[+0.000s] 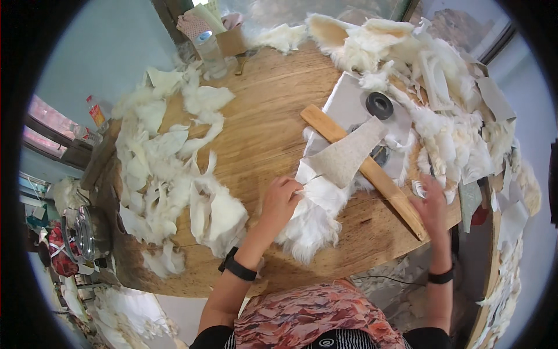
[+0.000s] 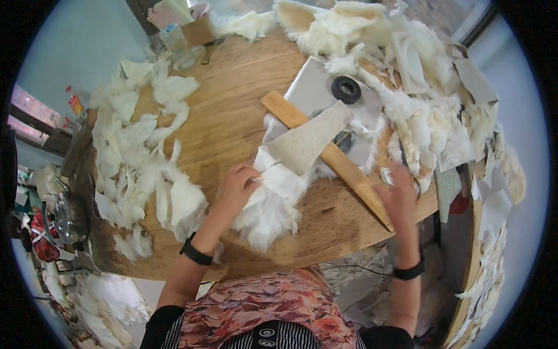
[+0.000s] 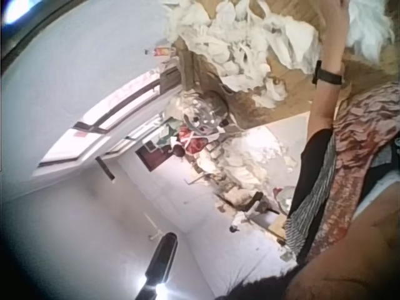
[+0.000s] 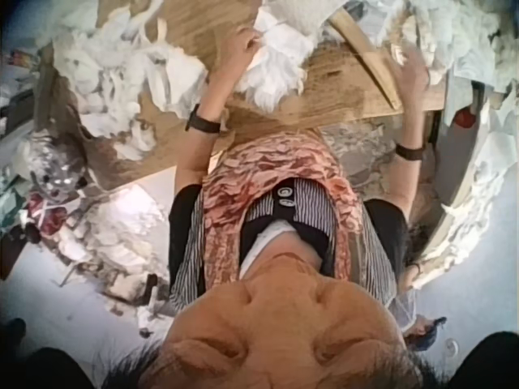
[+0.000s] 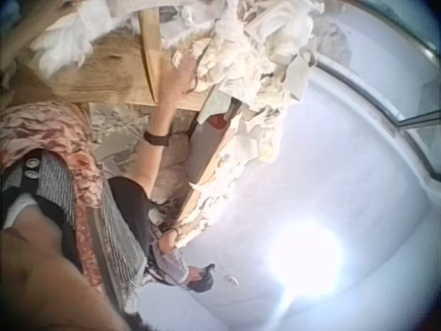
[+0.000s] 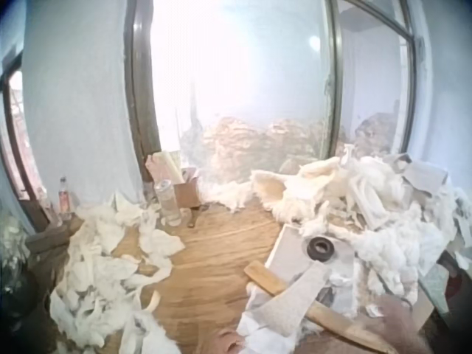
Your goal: Hand-sewing fur pieces and trimming leather material with a knife using a wooden guide in a workshop.
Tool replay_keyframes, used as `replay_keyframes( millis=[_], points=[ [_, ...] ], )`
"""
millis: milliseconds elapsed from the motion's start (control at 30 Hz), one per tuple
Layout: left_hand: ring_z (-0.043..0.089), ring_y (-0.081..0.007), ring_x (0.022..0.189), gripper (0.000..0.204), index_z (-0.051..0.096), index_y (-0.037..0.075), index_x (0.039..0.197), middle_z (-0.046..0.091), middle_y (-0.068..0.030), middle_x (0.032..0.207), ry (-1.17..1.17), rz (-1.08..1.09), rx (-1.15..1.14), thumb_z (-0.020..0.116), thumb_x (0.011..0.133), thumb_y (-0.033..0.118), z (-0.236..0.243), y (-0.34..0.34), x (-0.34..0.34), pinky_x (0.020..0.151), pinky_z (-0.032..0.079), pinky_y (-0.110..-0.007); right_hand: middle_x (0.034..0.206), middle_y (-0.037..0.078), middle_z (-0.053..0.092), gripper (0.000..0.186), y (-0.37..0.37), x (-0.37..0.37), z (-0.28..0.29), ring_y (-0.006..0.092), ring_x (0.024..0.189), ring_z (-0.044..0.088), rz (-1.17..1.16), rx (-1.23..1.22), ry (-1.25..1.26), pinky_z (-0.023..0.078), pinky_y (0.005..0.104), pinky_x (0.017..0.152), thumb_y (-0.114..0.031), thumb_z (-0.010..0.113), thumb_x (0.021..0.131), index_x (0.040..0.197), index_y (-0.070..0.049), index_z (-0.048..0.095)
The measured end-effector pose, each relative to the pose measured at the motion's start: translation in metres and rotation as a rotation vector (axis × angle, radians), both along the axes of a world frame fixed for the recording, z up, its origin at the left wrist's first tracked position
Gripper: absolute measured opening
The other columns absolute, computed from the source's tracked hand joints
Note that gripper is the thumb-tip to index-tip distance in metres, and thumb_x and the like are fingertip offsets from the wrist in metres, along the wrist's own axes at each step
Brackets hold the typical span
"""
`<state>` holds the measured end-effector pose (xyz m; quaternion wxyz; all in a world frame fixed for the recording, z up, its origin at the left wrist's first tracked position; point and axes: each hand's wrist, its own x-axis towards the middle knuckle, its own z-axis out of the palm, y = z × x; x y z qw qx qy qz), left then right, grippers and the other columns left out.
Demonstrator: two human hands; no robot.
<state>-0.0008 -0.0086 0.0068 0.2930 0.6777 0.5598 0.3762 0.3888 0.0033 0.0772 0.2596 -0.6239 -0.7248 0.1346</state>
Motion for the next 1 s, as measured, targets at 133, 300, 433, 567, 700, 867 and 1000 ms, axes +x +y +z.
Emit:
replay_keyframes(
  millis=[133, 300, 433, 567, 700, 867, 1000],
  points=[
    [0.056, -0.0327, 0.096, 0.019, 0.064, 0.005, 0.092, 0.062, -0.0084, 0.101, 0.204, 0.118, 0.184, 0.068, 0.073, 0.002, 0.043, -0.022, 0.012, 0.080, 0.047, -0.042, 0.115, 0.013, 0.060, 0.044, -0.015, -0.115, 0.007, 0.0299, 0.105, 0.060, 0.309, -0.047, 0.096, 0.052, 0.0373, 0.082, -0.006, 0.073, 0.076, 0.118, -0.007, 0.061],
    [0.057, -0.0340, 0.103, 0.023, 0.063, 0.000, 0.100, 0.061, -0.0129, 0.111, 0.320, 0.024, 0.201, 0.061, 0.078, 0.001, 0.035, -0.045, 0.025, 0.088, 0.048, -0.042, 0.102, 0.012, 0.058, 0.017, -0.007, -0.172, -0.020, 0.0333, 0.092, 0.058, 0.360, 0.064, -0.217, 0.049, 0.0406, 0.077, -0.007, 0.070, 0.077, 0.090, -0.002, 0.061],
    [0.054, -0.0338, 0.115, 0.035, 0.059, -0.005, 0.113, 0.057, -0.0180, 0.122, 0.549, -0.048, 0.148, 0.061, 0.079, 0.005, 0.018, -0.052, 0.027, 0.098, 0.046, -0.041, 0.095, 0.012, 0.057, 0.011, -0.007, -0.171, -0.033, 0.0327, 0.089, 0.057, 0.410, 0.028, -0.315, 0.048, 0.0402, 0.076, -0.008, 0.067, 0.080, 0.086, -0.002, 0.060],
    [0.052, -0.0345, 0.119, 0.036, 0.057, -0.008, 0.116, 0.056, -0.0210, 0.122, 0.667, -0.068, 0.183, 0.055, 0.082, 0.005, 0.020, -0.054, 0.028, 0.103, 0.043, -0.044, 0.085, 0.013, 0.063, 0.014, -0.009, -0.150, -0.016, 0.0268, 0.077, 0.063, 0.299, -0.297, 0.163, 0.049, 0.0351, 0.067, -0.011, 0.068, 0.084, 0.092, -0.001, 0.063],
    [0.052, -0.0342, 0.119, 0.038, 0.056, -0.008, 0.116, 0.055, -0.0211, 0.122, 0.651, -0.057, 0.207, 0.059, 0.082, 0.008, 0.017, -0.053, 0.026, 0.102, 0.043, -0.044, 0.073, 0.011, 0.066, 0.022, -0.020, -0.121, 0.018, 0.0210, 0.062, 0.065, 0.189, -0.353, 0.046, 0.048, 0.0304, 0.058, -0.016, 0.071, 0.085, 0.101, -0.003, 0.065],
    [0.059, -0.0321, 0.105, 0.034, 0.063, 0.001, 0.110, 0.062, -0.0137, 0.113, 0.392, 0.138, 0.127, 0.069, 0.078, 0.007, 0.022, -0.057, 0.021, 0.088, 0.048, -0.042, 0.069, 0.010, 0.063, 0.018, -0.025, -0.095, 0.059, 0.0188, 0.061, 0.062, 0.186, -0.391, -0.011, 0.047, 0.0291, 0.057, -0.014, 0.072, 0.083, 0.097, -0.004, 0.067],
    [0.062, -0.0309, 0.098, 0.022, 0.068, 0.004, 0.099, 0.065, -0.0111, 0.106, 0.011, 0.252, 0.068, 0.070, 0.077, 0.003, 0.050, -0.041, 0.025, 0.082, 0.050, -0.039, 0.073, 0.013, 0.065, 0.014, -0.024, -0.122, 0.067, 0.0282, 0.066, 0.064, 0.518, -0.438, 0.204, 0.048, 0.0376, 0.060, -0.018, 0.066, 0.087, 0.092, -0.004, 0.066]
  ],
)
